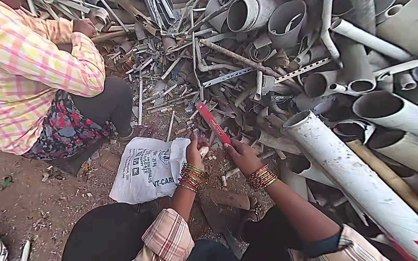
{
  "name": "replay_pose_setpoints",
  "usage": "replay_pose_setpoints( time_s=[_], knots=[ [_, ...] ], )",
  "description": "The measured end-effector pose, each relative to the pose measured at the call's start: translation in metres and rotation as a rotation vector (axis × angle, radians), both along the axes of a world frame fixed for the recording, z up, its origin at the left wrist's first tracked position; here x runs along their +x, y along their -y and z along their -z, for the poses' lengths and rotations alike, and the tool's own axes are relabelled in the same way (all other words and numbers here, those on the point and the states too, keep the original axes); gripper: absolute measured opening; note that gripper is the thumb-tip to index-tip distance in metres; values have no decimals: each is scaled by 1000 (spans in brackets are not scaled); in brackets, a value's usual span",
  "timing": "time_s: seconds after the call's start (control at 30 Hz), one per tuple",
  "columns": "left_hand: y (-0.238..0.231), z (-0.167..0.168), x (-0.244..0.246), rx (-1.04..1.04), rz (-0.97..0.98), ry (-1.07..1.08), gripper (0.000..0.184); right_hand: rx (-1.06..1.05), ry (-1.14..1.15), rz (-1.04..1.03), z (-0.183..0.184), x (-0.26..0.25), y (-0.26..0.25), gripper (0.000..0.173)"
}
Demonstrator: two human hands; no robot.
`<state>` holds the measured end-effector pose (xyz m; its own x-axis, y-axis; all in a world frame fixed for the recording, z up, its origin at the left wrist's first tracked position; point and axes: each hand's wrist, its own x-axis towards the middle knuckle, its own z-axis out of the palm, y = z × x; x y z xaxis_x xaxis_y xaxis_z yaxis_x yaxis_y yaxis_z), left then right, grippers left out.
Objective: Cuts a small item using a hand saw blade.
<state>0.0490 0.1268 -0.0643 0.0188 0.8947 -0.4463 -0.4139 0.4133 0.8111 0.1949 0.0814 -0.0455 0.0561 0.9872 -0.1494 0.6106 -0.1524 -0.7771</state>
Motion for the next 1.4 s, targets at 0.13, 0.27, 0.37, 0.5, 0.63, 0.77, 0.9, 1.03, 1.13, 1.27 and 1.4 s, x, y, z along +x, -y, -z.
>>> replay_pose_setpoints(
  time_s=[0.13, 0.27, 0.37, 0.5, 0.63, 0.77, 0.9, 1.03, 1.13, 1.27, 1.4],
  knots=[
    [4, 8, 4, -18, -61, 213, 46, -17, -61, -51, 2, -4, 4, 32],
    [10, 5, 11, -21, -98, 268, 47, -35, 22, -160, 2, -14, 6, 35],
    [12, -1, 12, -50, -168, 269, 47, -22, 32, -106, 9, -32, 10, 37],
    [9, -1, 14, -35, -308, 223, 49, 20, 15, -73, 18, -59, 20, 40],
    [4, 9, 9, 117, -301, 144, 65, 33, 64, -169, 16, -57, 17, 40],
    [7, 11, 8, 155, -300, 32, 79, 111, 90, -75, 25, -55, 10, 35],
    [4, 8, 6, 166, -308, 138, 82, 59, 108, -159, 17, -69, 20, 38],
    [3, 16, 5, 296, -299, 56, 67, 55, 166, -175, 15, -70, 17, 37],
    [-1, 25, 1, 296, -279, -61, 68, 148, 123, -148, 23, -69, 19, 37],
    [8, 1, 8, 234, -314, -49, 73, 267, 82, -38, 29, -64, 17, 32],
    [15, -6, 11, 244, -328, -112, 67, 164, 88, -59, 25, -60, 14, 33]
  ],
)
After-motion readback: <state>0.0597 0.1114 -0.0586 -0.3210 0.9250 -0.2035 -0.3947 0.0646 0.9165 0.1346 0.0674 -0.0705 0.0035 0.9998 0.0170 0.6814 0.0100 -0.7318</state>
